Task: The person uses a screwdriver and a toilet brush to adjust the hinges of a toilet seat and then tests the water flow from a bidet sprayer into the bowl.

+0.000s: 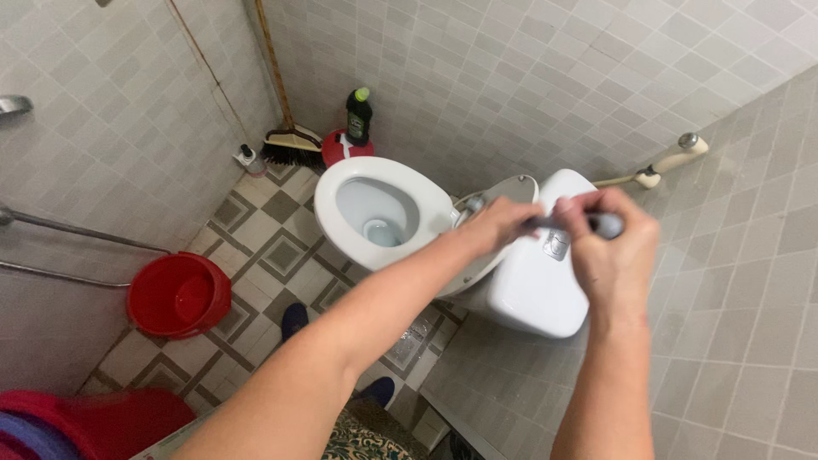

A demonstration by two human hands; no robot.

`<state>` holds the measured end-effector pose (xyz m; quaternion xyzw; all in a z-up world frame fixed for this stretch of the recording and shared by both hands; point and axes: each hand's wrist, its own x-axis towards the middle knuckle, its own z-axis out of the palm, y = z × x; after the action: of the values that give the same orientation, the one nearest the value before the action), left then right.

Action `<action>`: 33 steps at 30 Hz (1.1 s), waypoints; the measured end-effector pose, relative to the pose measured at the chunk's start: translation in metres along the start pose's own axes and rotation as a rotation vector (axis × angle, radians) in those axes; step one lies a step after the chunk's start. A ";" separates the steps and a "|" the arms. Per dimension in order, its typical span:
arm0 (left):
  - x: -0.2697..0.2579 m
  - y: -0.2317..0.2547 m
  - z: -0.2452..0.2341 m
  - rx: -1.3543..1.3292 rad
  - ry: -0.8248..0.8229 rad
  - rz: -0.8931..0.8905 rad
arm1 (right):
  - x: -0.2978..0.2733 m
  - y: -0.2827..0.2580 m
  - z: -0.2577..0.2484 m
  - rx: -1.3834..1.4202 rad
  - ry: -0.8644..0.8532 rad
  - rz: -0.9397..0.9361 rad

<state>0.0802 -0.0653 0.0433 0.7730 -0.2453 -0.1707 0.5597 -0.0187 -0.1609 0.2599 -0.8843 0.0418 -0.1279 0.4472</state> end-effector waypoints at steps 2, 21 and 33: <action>0.016 0.032 -0.017 0.114 0.081 0.179 | 0.002 -0.016 -0.013 -0.013 0.055 -0.059; -0.013 0.029 -0.015 0.114 0.070 0.070 | 0.002 -0.011 -0.004 -0.047 -0.037 0.001; -0.020 0.007 -0.015 0.169 -0.126 0.201 | 0.006 -0.018 0.003 0.047 -0.064 0.260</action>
<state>0.0705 -0.0432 0.0542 0.7766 -0.3697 -0.1405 0.4903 -0.0127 -0.1489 0.2739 -0.8644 0.1386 -0.0414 0.4815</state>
